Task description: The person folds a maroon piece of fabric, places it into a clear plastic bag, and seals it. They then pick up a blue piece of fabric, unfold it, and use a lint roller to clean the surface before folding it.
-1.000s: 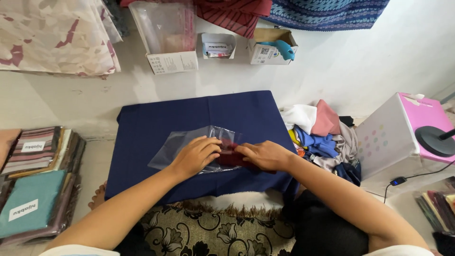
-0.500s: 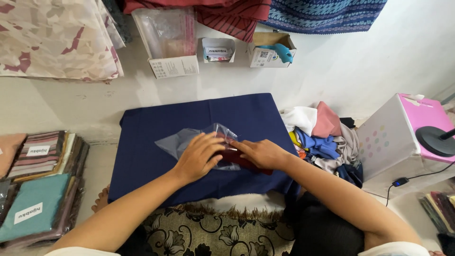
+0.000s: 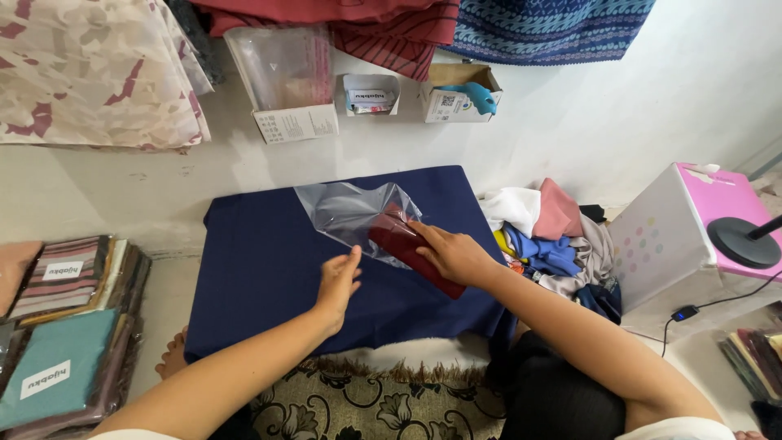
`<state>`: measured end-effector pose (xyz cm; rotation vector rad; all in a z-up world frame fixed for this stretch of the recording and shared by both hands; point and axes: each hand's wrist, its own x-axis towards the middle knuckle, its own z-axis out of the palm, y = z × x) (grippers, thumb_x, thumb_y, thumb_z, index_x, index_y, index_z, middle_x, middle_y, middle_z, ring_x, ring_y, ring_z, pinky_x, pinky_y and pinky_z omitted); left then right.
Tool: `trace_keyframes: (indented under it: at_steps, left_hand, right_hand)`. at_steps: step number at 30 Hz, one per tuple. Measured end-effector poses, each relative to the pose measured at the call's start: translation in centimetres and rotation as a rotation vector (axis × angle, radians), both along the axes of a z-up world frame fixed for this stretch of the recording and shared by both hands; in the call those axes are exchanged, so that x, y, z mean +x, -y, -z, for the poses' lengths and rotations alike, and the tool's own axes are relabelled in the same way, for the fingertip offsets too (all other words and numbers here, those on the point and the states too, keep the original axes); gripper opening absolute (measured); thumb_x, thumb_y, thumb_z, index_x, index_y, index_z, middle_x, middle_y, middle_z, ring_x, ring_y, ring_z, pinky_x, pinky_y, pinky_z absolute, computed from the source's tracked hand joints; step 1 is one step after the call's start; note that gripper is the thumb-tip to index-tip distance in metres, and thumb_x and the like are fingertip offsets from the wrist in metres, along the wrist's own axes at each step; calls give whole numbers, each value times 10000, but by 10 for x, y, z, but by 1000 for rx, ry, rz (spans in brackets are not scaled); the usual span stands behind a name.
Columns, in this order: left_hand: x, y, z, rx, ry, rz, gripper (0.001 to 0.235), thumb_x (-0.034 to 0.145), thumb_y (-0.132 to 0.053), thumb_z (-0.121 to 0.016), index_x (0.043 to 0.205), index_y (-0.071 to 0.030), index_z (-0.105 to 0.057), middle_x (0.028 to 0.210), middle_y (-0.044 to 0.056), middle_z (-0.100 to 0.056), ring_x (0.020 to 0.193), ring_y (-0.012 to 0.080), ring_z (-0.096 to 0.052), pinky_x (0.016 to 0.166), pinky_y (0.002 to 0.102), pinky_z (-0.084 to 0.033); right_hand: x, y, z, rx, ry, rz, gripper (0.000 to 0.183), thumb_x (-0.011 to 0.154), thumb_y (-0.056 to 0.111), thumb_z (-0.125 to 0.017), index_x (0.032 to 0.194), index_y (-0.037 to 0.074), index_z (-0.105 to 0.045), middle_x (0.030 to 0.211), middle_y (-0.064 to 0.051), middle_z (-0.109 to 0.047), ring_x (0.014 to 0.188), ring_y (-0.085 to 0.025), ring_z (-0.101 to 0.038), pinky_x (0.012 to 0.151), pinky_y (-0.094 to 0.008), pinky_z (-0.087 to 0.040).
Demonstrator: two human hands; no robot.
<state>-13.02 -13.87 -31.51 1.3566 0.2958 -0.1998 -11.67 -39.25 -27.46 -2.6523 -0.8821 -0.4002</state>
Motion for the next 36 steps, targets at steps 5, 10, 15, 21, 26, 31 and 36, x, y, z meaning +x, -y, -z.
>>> trace_keyframes:
  at_steps: [5,10,15,21,26,31,36]
  left_hand:
    - [11,-2,4,-278,1,188,988,930,-549,-666,1603,-109,-92,1646,274,-121,1508,456,-272,1242,521,-233]
    - [3,2,-2,-400,-64,344,804,904,-547,-683,1527,-264,-261,1609,214,-291,1410,439,-468,1174,469,-381]
    - [12,2,31,-246,-131,493,687,920,-644,-641,1398,-255,-339,1493,137,-511,1272,359,-631,1056,411,-504]
    - [25,-3,40,3,-223,519,1014,874,-885,-414,1537,-117,-400,1451,193,-585,1252,344,-640,996,418,-557]
    - [15,-8,20,0,-242,496,1025,919,-832,-407,1539,-17,-365,1477,247,-542,1297,373,-602,1036,438,-537]
    - [17,-7,29,27,-246,518,1074,895,-835,-494,1573,-30,-283,1424,221,-599,1253,336,-642,996,438,-562]
    - [22,-7,46,180,-179,635,935,924,-638,-681,1523,3,-357,1390,195,-637,1173,278,-691,930,371,-599]
  right_hand:
    - [-2,-8,-1,57,-90,-38,512,1056,353,-474,1505,109,-443,1239,-156,-686,934,-423,-731,719,-519,-629]
    - [-4,-15,4,-33,-22,-27,493,1066,349,-462,1495,107,-446,1243,-139,-686,931,-397,-736,737,-502,-625]
    - [-7,-20,-2,-252,181,-32,524,1070,264,-420,1563,113,-327,1067,-98,-671,747,-310,-755,589,-421,-631]
    - [-10,-20,-12,-318,143,-123,506,1050,190,-448,1526,50,-352,1011,-130,-680,715,-328,-751,550,-434,-626]
    - [-8,-18,-7,-330,56,-185,503,1057,239,-422,1527,72,-363,1029,-133,-680,739,-354,-752,590,-455,-628]
    - [-11,-19,-10,-338,-19,-174,577,1062,264,-421,1572,68,-237,1179,-196,-675,821,-425,-750,658,-519,-631]
    - [-6,-20,-6,-343,-40,-181,653,1063,266,-405,1623,88,-120,1257,-194,-662,843,-418,-750,666,-510,-630]
